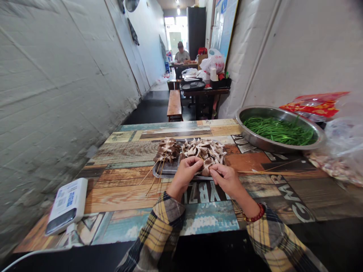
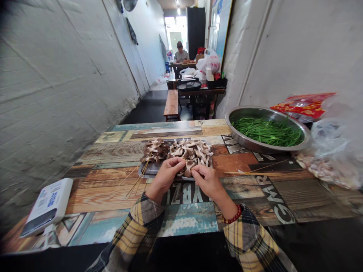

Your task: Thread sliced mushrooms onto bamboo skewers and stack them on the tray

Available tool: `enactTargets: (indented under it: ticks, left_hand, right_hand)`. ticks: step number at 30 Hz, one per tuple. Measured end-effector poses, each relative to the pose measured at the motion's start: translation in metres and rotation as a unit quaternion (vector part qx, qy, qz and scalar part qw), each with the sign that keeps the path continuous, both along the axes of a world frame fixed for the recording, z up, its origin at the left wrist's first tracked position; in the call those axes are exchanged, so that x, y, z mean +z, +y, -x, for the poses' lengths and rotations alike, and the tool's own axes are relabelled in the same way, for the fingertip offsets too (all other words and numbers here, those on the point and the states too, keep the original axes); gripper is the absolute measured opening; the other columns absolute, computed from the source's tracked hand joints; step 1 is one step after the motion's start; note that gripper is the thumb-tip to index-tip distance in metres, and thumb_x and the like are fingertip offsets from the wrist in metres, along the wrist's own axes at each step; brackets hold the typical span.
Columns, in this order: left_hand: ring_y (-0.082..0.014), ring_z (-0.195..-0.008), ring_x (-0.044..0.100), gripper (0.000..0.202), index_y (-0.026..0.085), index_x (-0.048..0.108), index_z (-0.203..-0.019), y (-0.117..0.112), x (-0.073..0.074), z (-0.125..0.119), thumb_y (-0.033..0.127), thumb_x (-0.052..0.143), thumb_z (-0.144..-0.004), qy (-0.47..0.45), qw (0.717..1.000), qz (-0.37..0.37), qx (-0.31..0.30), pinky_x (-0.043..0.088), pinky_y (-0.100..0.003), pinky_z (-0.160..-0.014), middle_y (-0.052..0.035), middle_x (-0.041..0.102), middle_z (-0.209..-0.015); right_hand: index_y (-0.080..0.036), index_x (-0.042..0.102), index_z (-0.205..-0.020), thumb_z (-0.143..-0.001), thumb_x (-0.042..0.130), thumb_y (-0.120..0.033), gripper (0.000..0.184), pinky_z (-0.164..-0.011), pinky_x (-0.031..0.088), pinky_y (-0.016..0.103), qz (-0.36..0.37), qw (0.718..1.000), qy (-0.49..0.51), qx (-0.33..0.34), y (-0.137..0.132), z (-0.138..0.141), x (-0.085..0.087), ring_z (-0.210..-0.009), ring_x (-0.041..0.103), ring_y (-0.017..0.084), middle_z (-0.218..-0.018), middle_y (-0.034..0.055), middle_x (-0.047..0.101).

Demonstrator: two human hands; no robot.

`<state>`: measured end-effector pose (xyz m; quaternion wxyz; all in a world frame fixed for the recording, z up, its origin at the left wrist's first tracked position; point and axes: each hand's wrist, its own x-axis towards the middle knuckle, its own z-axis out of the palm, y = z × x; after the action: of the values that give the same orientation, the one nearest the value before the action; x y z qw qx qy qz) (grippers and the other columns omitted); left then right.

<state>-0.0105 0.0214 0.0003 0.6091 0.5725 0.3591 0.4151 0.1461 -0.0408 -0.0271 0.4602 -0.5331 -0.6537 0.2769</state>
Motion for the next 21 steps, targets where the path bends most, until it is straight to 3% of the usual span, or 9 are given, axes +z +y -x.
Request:
enactTargets:
  ticks: [10, 12, 17, 21]
  left_hand:
    - [-0.0086, -0.056, 0.044, 0.026, 0.013, 0.063, -0.063, 0.000, 0.001, 0.001, 0.039, 0.069, -0.068, 0.028, 0.999, -0.026, -0.023, 0.034, -0.022, -0.055, 0.0017, 0.054, -0.059]
    - [-0.0105, -0.059, 0.049, 0.025, 0.014, 0.067, -0.069, 0.001, 0.000, 0.002, 0.038, 0.069, -0.068, 0.035, 0.999, -0.038, 0.013, 0.037, -0.023, -0.057, -0.0002, 0.059, -0.064]
    - [-0.0144, -0.067, 0.056, 0.022, 0.016, 0.070, -0.076, 0.013, -0.007, 0.010, 0.037, 0.062, -0.073, 0.082, 0.978, -0.096, 0.169, 0.041, -0.025, -0.064, -0.0024, 0.065, -0.072]
    - [-0.0158, -0.070, 0.056, 0.015, 0.017, 0.068, -0.074, 0.019, -0.016, 0.015, 0.028, 0.059, -0.077, 0.190, 0.941, -0.208, 0.188, 0.040, -0.026, -0.067, -0.0032, 0.064, -0.073]
  right_hand:
    - [-0.018, 0.058, -0.073, -0.090, 0.047, -0.027, 0.021, -0.050, 0.036, 0.021, -0.026, 0.999, -0.023, -0.005, 0.000, 0.000, 0.001, -0.046, 0.047, 0.011, -0.049, -0.0050, 0.049]
    - [-0.018, 0.058, -0.073, -0.090, 0.048, -0.029, 0.022, -0.049, 0.035, 0.021, -0.022, 1.000, 0.001, -0.012, 0.000, -0.002, 0.002, -0.045, 0.045, 0.010, -0.048, -0.0053, 0.048]
    - [-0.018, 0.057, -0.076, -0.090, 0.048, -0.036, 0.024, -0.047, 0.035, 0.021, -0.022, 0.992, 0.110, -0.057, 0.002, -0.010, 0.001, -0.045, 0.043, 0.010, -0.049, -0.0061, 0.045]
    - [-0.018, 0.057, -0.077, -0.090, 0.049, -0.037, 0.024, -0.047, 0.033, 0.021, -0.027, 0.988, 0.132, -0.076, 0.003, -0.014, -0.001, -0.045, 0.040, 0.010, -0.050, -0.0062, 0.044]
